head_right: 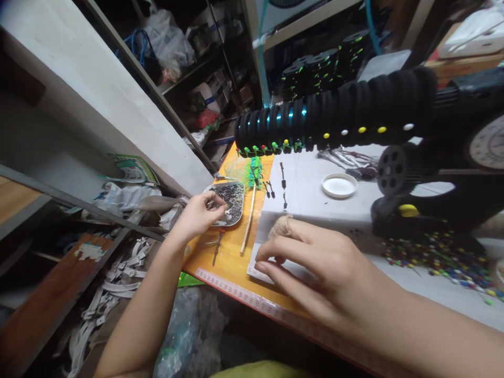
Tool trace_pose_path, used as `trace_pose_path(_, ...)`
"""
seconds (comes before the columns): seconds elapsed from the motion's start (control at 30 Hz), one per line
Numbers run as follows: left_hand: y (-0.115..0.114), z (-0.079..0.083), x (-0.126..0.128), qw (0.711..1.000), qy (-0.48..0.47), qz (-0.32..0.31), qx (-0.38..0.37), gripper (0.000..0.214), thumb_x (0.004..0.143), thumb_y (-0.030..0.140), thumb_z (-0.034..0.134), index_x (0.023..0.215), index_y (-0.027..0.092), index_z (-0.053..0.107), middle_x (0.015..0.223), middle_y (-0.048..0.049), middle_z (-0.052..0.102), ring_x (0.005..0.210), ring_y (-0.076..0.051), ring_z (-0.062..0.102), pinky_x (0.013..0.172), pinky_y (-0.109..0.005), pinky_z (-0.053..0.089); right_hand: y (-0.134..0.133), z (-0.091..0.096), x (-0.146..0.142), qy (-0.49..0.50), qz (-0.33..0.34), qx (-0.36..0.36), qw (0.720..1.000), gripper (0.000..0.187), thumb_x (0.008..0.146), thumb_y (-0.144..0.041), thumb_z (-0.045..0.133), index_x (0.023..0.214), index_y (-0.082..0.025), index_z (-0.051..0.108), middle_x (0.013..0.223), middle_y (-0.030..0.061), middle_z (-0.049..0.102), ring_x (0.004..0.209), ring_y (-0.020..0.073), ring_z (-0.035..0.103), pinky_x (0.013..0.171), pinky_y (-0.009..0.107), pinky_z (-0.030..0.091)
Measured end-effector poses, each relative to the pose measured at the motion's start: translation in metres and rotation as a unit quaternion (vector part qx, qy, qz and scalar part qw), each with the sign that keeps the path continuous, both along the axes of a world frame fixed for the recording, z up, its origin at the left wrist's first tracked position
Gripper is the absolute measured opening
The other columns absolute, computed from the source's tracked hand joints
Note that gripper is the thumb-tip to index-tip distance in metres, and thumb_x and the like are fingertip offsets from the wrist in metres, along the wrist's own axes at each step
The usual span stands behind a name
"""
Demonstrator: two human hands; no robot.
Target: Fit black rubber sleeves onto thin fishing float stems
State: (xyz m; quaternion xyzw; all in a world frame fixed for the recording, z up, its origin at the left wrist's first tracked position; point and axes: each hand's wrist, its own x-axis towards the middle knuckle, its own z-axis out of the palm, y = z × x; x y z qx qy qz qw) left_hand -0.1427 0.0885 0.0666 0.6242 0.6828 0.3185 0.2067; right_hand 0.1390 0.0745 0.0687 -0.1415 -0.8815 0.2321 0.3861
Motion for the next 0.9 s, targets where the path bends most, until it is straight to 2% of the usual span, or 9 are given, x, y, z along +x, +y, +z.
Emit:
trace_pose_path(0.13,-0.028,0.0,0.02,0.991,-0.098,0.05,0.077,0.008,0.081,0.021,0.072,0.076,0.02,0.065,0.068,0.002,0.063,0.064,-0.016,0.058,0.062,-0.028,0.044,0.001,-0.001,0.0,0.017,-0.018,0.004,1.0,0.012,0.099,-0.014,0.062,0.098,-0.021,0.072,0.074,0.001,0.059,0.063,0.0136,0.058,0.055,0.024,0.046)
trace_pose_path(0.23,-0.059,-0.006,0.055,0.973,-0.197,0.044,0.112,0.02,0.084,0.031,0.075,0.075,0.021,0.059,0.082,-0.0022,0.072,0.079,-0.017,0.067,0.074,-0.028,0.052,-0.002,0.0,-0.001,0.046,-0.04,-0.007,0.998,0.011,0.1,-0.015,0.062,0.096,-0.02,0.072,0.073,0.0006,0.059,0.062,0.0125,0.057,0.053,0.023,0.045)
trace_pose_path(0.27,-0.069,-0.009,0.068,0.962,-0.247,0.04,0.111,0.023,0.086,0.032,0.075,0.075,0.021,0.058,0.083,-0.0018,0.072,0.078,-0.016,0.067,0.074,-0.027,0.053,-0.003,0.0,-0.002,0.06,-0.046,-0.013,0.997,0.011,0.099,-0.015,0.062,0.096,-0.02,0.071,0.073,0.0004,0.059,0.063,0.0121,0.057,0.054,0.023,0.046)
trace_pose_path(0.33,-0.085,-0.014,0.094,0.879,-0.469,0.042,0.077,0.031,0.078,0.029,0.087,0.073,0.02,0.059,0.079,-0.0006,0.07,0.074,-0.013,0.065,0.072,-0.023,0.052,-0.006,-0.002,-0.003,0.081,-0.051,-0.025,0.995,0.01,0.097,-0.012,0.064,0.096,-0.02,0.069,0.074,0.0004,0.061,0.065,0.0117,0.059,0.056,0.021,0.048)
trace_pose_path(0.4,-0.097,-0.018,0.113,0.797,-0.6,0.063,0.037,0.038,0.07,0.029,0.096,0.071,0.018,0.059,0.075,0.0004,0.069,0.066,-0.009,0.06,0.061,-0.018,0.047,-0.009,-0.004,-0.003,0.081,-0.041,-0.032,0.995,0.011,0.096,-0.009,0.064,0.094,-0.02,0.066,0.076,0.0013,0.065,0.067,0.0123,0.061,0.058,0.022,0.051)
trace_pose_path(0.43,-0.1,-0.019,0.12,0.768,-0.636,0.076,0.026,0.041,0.067,0.029,0.098,0.071,0.018,0.059,0.074,0.0009,0.068,0.063,-0.008,0.058,0.057,-0.016,0.044,-0.011,-0.005,-0.003,0.076,-0.036,-0.033,0.996,0.011,0.096,-0.009,0.064,0.093,-0.02,0.065,0.078,0.0021,0.067,0.068,0.0128,0.062,0.058,0.023,0.051)
trace_pose_path(0.5,-0.105,-0.019,0.129,0.735,-0.67,0.097,0.024,0.043,0.065,0.027,0.1,0.07,0.017,0.059,0.073,0.0018,0.066,0.058,-0.006,0.052,0.051,-0.014,0.038,-0.014,-0.006,-0.003,0.069,-0.033,-0.028,0.997,0.011,0.096,-0.009,0.063,0.093,-0.02,0.065,0.079,0.0029,0.069,0.068,0.0137,0.063,0.057,0.024,0.051)
trace_pose_path(0.73,-0.108,-0.019,0.133,0.701,-0.703,0.115,0.028,0.043,0.064,0.024,0.1,0.071,0.016,0.058,0.074,0.0028,0.063,0.05,-0.002,0.041,0.046,-0.013,0.031,-0.019,-0.003,-0.002,0.084,-0.034,-0.057,0.994,0.015,0.096,-0.01,0.065,0.1,-0.024,0.068,0.083,0.0037,0.07,0.07,0.0158,0.066,0.058,0.026,0.054)
trace_pose_path(0.9,-0.108,-0.021,0.135,0.682,-0.722,0.117,0.022,0.042,0.063,0.021,0.101,0.071,0.016,0.06,0.075,0.0025,0.064,0.053,-0.002,0.046,0.048,-0.011,0.034,-0.02,-0.004,-0.001,0.084,-0.04,-0.055,0.994,0.015,0.096,-0.011,0.066,0.102,-0.025,0.068,0.082,0.0031,0.07,0.07,0.0165,0.066,0.056,0.026,0.054)
